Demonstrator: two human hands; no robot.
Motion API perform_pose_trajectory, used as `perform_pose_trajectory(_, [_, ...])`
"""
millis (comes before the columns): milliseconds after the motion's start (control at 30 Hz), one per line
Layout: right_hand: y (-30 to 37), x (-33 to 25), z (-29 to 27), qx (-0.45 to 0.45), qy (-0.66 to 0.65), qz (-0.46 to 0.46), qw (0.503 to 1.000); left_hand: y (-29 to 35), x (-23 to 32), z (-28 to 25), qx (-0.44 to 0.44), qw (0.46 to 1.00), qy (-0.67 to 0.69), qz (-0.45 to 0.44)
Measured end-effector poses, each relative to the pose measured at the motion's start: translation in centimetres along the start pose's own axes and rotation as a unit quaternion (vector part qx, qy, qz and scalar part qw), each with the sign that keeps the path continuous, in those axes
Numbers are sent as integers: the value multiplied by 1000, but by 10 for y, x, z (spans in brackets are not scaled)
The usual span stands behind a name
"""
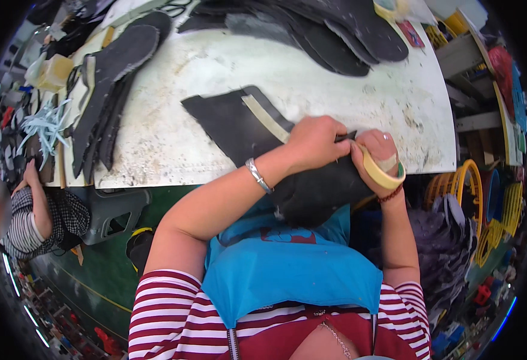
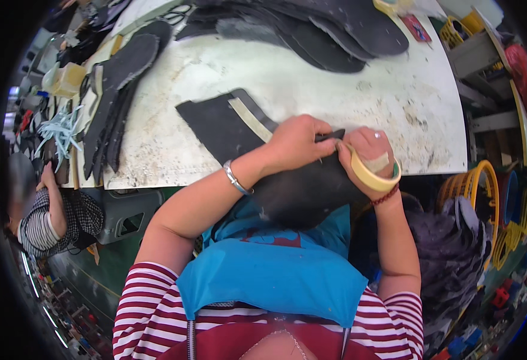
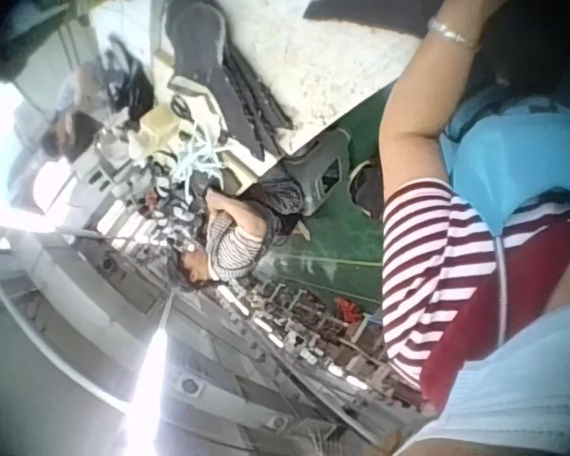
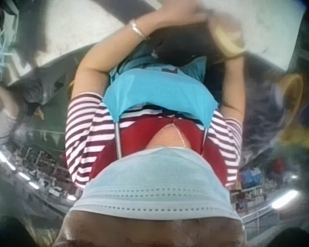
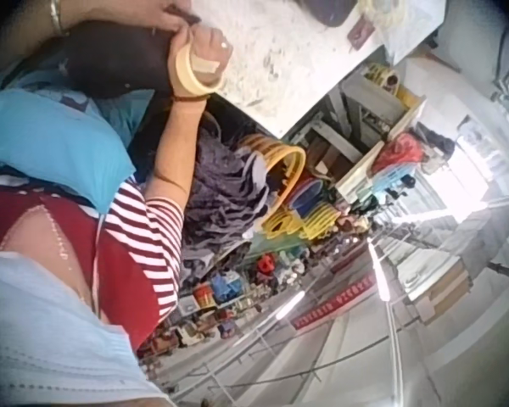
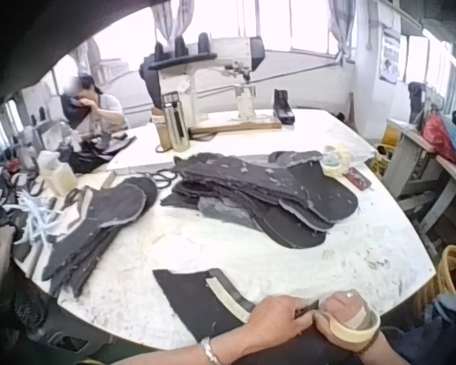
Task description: Applying adhesive tape to leather shoe components and cutting it with scissors.
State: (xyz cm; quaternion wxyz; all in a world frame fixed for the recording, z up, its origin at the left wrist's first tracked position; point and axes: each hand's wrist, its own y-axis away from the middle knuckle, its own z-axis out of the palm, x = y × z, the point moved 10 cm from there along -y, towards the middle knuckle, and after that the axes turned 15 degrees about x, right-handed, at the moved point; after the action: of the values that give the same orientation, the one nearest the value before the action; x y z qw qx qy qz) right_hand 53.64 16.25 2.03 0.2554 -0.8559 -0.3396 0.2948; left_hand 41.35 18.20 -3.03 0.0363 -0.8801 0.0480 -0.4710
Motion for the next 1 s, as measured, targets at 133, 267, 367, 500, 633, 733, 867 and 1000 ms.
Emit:
perform_pose_trajectory(133, [-12, -46, -5, 55, 28, -156, 986, 11, -11, -18, -11, 992, 105, -67])
perform_pose_trajectory(267, [-24, -77, 3, 107, 22, -241, 964, 24, -28, -47, 14, 979, 168, -118])
perform_pose_trajectory(367, [-30, -93, 6, 135, -4, -274, 952, 29, -36, -66, 44, 968, 210, -134])
perform_pose_trajectory(500, [-30, -102, -15, 178, -57, -277, 942, 45, -92, -149, 214, 950, 136, -181])
perform_pose_trajectory(633, [-34, -53, -15, 149, -104, -151, 972, 71, -67, -237, 266, 955, 70, -114])
perform_pose_trajectory(733, [-30, -42, -16, 140, -93, -121, 978, 77, -25, -333, 353, 926, -90, -103])
perform_pose_trajectory(867, [-27, -33, -3, 130, -87, -82, 984, 68, -46, -465, 420, 885, -100, -172])
perform_pose_trajectory(1000, [-23, -29, 4, 119, -95, -62, 986, 14, -72, -543, 400, 891, -136, -164])
